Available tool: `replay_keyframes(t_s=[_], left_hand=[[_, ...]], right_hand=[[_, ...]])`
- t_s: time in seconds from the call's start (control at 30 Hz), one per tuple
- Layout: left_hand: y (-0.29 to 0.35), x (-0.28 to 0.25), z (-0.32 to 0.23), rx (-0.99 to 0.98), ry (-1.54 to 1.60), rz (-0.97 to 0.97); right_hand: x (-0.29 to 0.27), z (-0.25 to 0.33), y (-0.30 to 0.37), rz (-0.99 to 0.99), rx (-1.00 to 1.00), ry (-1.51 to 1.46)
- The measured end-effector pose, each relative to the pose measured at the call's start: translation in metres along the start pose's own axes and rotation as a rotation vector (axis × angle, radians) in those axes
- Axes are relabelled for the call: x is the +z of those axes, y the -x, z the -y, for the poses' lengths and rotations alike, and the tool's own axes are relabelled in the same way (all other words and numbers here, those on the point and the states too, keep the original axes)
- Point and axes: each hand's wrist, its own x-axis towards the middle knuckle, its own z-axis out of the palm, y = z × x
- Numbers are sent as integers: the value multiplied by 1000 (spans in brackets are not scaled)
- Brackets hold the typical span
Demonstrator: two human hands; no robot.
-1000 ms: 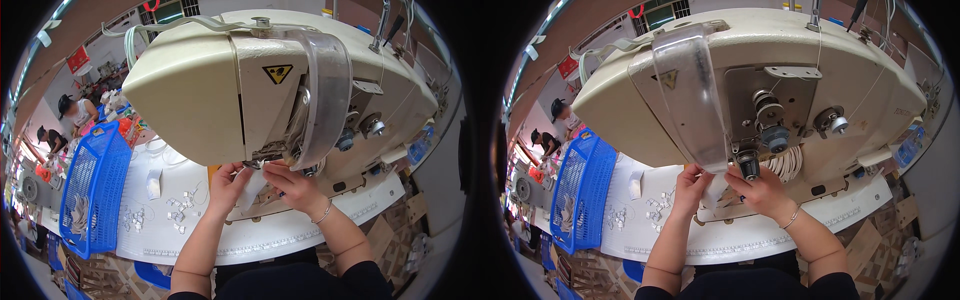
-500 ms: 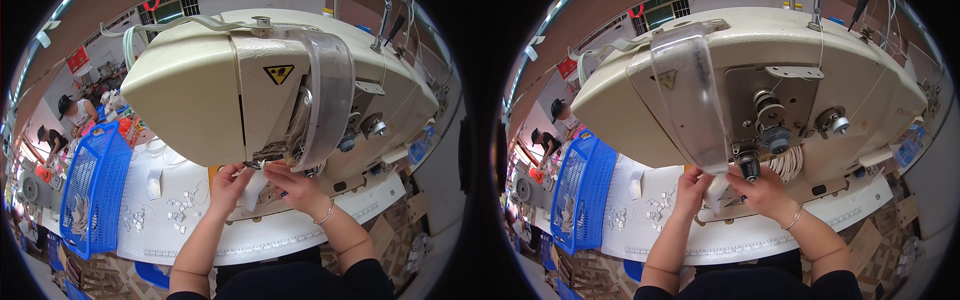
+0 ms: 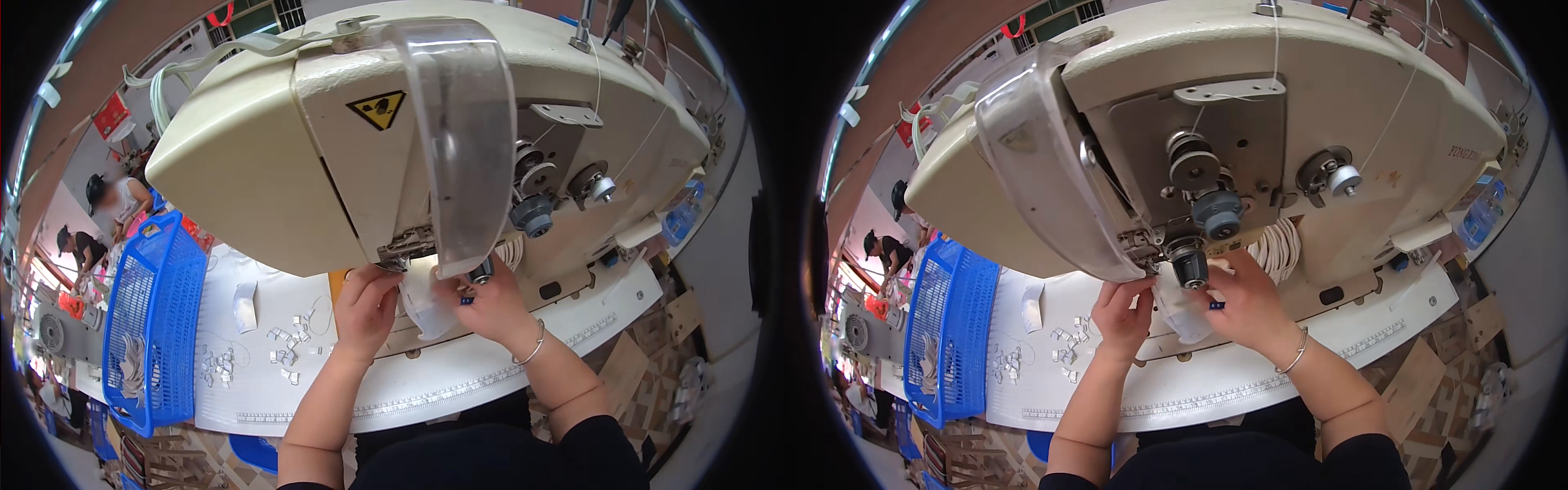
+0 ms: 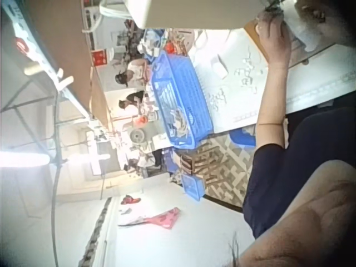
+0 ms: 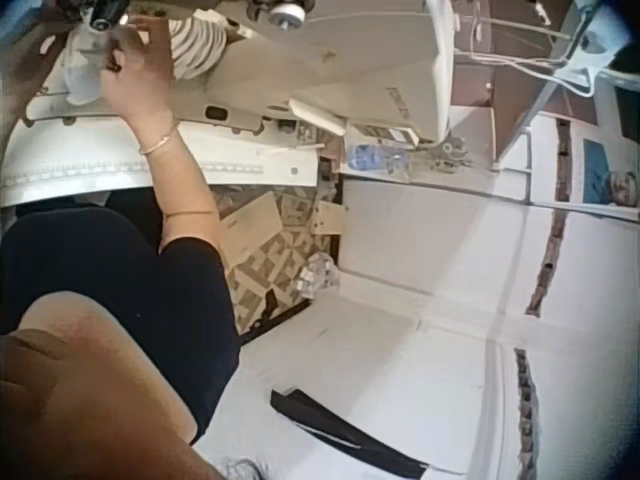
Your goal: The person operates an industrial sewing machine to stitch small white fabric pieces, likely face masks. They repeatedly pick up pieces from a table, align them under the needle, sew them, and trim the excess thread with scissors before placing the finished items aside.
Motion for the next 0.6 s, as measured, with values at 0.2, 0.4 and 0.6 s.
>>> replay_keyframes(t_s=[0.2,0.4,0.6], left_hand=[[2,1,0,130,-58,-23],[0,-1,0,135,-75,-12],[-3,1,4,54,-50,-4]], right_hand=[[-4,5,-1,154,380,-418],[6,-5,1,110,306,-439],[12,-4,2,63,360,-482]])
